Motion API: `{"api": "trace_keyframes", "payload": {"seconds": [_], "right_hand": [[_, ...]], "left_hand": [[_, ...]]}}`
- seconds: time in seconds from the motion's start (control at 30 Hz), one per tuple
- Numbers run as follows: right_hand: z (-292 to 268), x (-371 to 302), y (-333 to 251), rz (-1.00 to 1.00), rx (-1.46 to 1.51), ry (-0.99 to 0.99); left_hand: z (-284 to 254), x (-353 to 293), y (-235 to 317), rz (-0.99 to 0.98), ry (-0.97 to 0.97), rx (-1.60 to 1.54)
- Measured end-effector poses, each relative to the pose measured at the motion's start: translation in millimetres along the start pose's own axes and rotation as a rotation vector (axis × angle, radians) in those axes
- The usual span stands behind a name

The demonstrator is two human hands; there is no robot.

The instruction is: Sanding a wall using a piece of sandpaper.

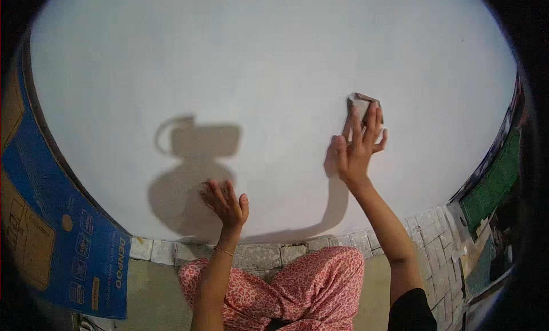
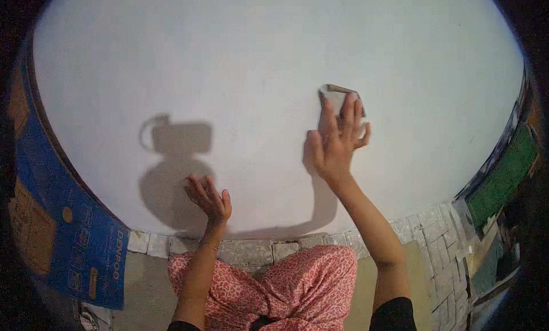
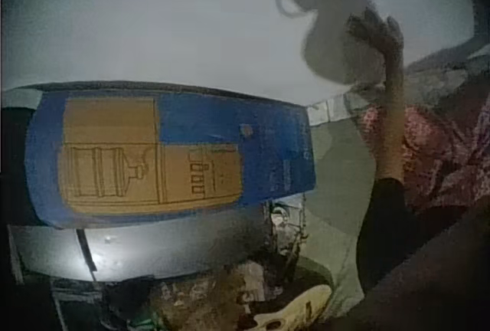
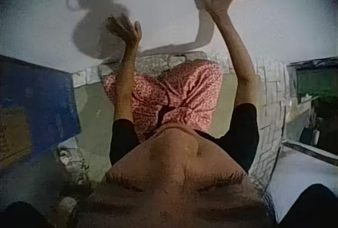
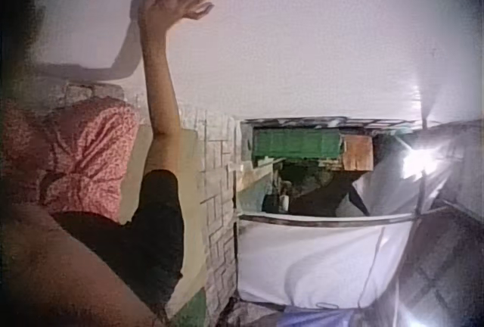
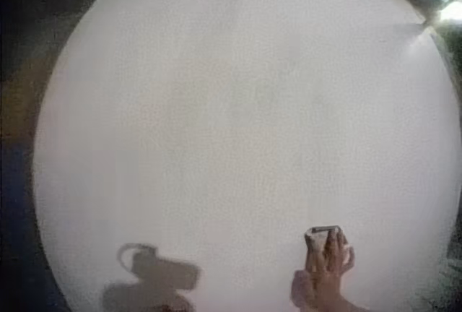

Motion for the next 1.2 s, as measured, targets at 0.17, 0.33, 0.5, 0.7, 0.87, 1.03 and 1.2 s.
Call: {"api": "trace_keyframes", "payload": {"seconds": [0.17, 0.33, 0.5, 0.7, 0.87, 1.03, 1.2], "right_hand": [[53, -14, -70, -0.101, 0.026, -0.245], [100, -53, -134, -0.391, 0.055, -0.459], [88, 24, -141, -0.271, 0.101, -0.298], [26, 107, -86, -0.068, 0.08, 0.173], [106, 41, -166, -0.255, 0.158, -0.304], [133, -21, -201, -0.56, 0.061, -0.511], [108, 50, -178, -0.375, 0.056, -0.363]], "left_hand": [[4, -2, -5, -0.032, -0.035, -0.004], [5, -3, -6, -0.043, -0.059, -0.066], [4, -2, -5, -0.014, -0.08, -0.064], [1, 5, 6, -0.01, -0.06, -0.116], [1, -6, -9, -0.037, -0.074, -0.109], [9, -5, -4, -0.057, -0.178, -0.156], [4, -7, -8, -0.046, -0.079, -0.086]]}}
Point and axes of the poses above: each hand's wrist, its own x-axis towards the middle knuckle, its own z-axis out of the palm, y = z × x, the point moved 10 cm from there along x, towards the middle knuckle, and after that the axes turned 15 degrees about x, right-handed, at the moved point
